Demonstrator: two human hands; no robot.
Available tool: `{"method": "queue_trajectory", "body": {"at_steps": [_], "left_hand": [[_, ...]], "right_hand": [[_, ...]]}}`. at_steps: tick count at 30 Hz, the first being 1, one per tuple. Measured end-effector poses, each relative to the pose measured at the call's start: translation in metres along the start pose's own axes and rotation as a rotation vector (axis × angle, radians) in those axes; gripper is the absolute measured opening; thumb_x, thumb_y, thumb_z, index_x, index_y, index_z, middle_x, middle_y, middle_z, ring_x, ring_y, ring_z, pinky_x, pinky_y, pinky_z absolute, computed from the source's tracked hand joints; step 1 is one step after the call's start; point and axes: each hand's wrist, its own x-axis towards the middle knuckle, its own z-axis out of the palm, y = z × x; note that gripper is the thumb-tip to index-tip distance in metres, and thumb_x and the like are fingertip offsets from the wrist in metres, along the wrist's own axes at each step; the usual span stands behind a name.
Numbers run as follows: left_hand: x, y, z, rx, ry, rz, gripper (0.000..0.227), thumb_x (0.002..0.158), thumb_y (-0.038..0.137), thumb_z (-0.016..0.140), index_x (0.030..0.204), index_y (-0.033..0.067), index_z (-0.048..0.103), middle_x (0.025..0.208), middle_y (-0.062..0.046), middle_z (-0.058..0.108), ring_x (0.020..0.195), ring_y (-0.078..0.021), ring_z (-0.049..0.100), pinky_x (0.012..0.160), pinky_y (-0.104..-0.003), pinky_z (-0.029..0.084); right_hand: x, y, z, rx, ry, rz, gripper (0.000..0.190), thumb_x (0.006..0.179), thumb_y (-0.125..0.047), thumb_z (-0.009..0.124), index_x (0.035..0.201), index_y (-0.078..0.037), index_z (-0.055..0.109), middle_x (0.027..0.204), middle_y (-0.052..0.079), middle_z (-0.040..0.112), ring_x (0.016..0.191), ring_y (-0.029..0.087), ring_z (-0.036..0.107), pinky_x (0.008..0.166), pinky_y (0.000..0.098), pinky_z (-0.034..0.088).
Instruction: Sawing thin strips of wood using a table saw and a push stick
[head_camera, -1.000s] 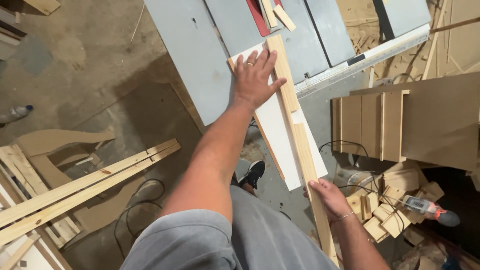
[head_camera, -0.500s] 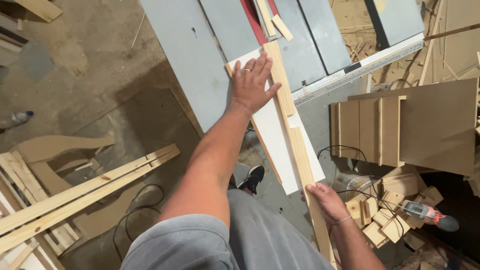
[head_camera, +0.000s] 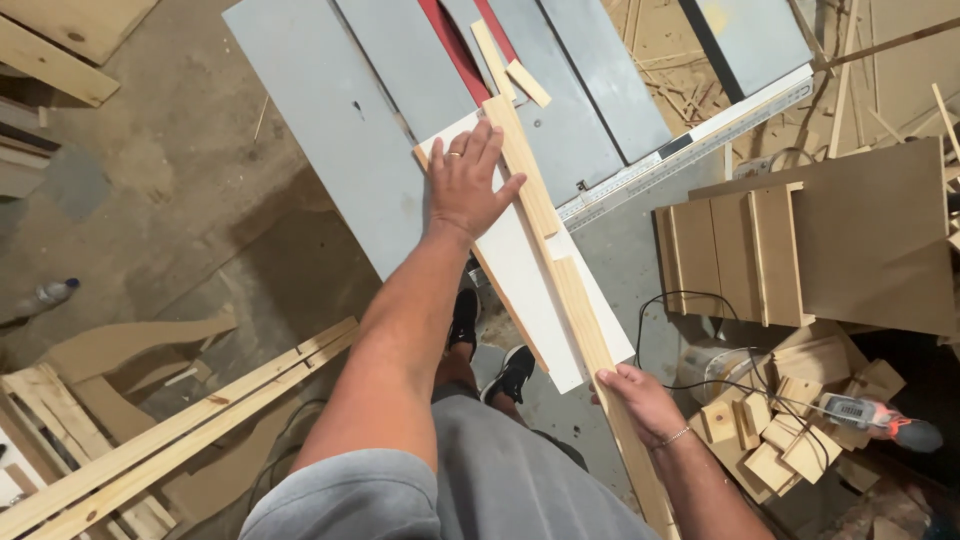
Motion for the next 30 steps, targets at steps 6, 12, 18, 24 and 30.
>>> {"method": "queue_trajectory", "body": {"at_steps": [6, 12, 18, 24, 30], "left_hand": [[0.007, -0.009, 0.002, 0.003, 0.081, 0.005, 0.074, 0.096, 0.068, 0.053, 0.151, 0.0188, 0.052, 0.152, -0.002, 0.056, 0.135, -0.0264, 0.052, 0.119, -0.056, 0.026], [0.014, -0.011, -0.005, -0.006, 0.012, -0.014, 0.074, 0.098, 0.069, 0.047, 0.153, 0.0201, 0.048, 0.153, -0.001, 0.055, 0.139, -0.0258, 0.049, 0.120, -0.055, 0.023], [0.018, -0.015, -0.008, -0.004, -0.020, -0.026, 0.074, 0.098, 0.070, 0.046, 0.154, 0.0209, 0.047, 0.153, 0.000, 0.054, 0.140, -0.0257, 0.048, 0.121, -0.055, 0.022], [0.020, -0.021, 0.003, 0.000, 0.079, -0.001, 0.074, 0.096, 0.069, 0.053, 0.151, 0.0199, 0.052, 0.150, 0.000, 0.058, 0.136, -0.0259, 0.053, 0.119, -0.055, 0.026], [0.024, -0.025, 0.011, -0.001, 0.088, -0.019, 0.074, 0.094, 0.070, 0.056, 0.150, 0.0218, 0.052, 0.149, 0.001, 0.054, 0.135, -0.0233, 0.051, 0.119, -0.057, 0.027]], "right_hand": [[0.010, -0.004, 0.005, 0.076, -0.028, -0.039, 0.029, 0.091, -0.027, 0.071, 0.081, -0.001, 0.069, 0.070, 0.014, 0.070, 0.056, 0.021, 0.059, 0.050, 0.0336, 0.047], [0.011, -0.013, 0.006, 0.067, -0.028, -0.027, 0.029, 0.092, -0.028, 0.072, 0.083, 0.000, 0.070, 0.073, 0.014, 0.071, 0.057, 0.022, 0.061, 0.051, 0.0343, 0.050], [0.014, -0.017, 0.006, 0.058, -0.043, -0.004, 0.030, 0.092, -0.029, 0.072, 0.085, -0.001, 0.070, 0.074, 0.014, 0.071, 0.057, 0.022, 0.061, 0.050, 0.0345, 0.050], [0.014, -0.021, 0.009, 0.096, -0.050, 0.004, 0.029, 0.093, -0.028, 0.071, 0.085, 0.000, 0.068, 0.075, 0.015, 0.071, 0.056, 0.023, 0.061, 0.047, 0.0351, 0.050], [0.018, -0.020, 0.012, 0.169, -0.048, -0.041, 0.026, 0.090, -0.024, 0.075, 0.086, 0.001, 0.066, 0.065, 0.017, 0.069, 0.048, 0.023, 0.064, 0.043, 0.0334, 0.051]]}}
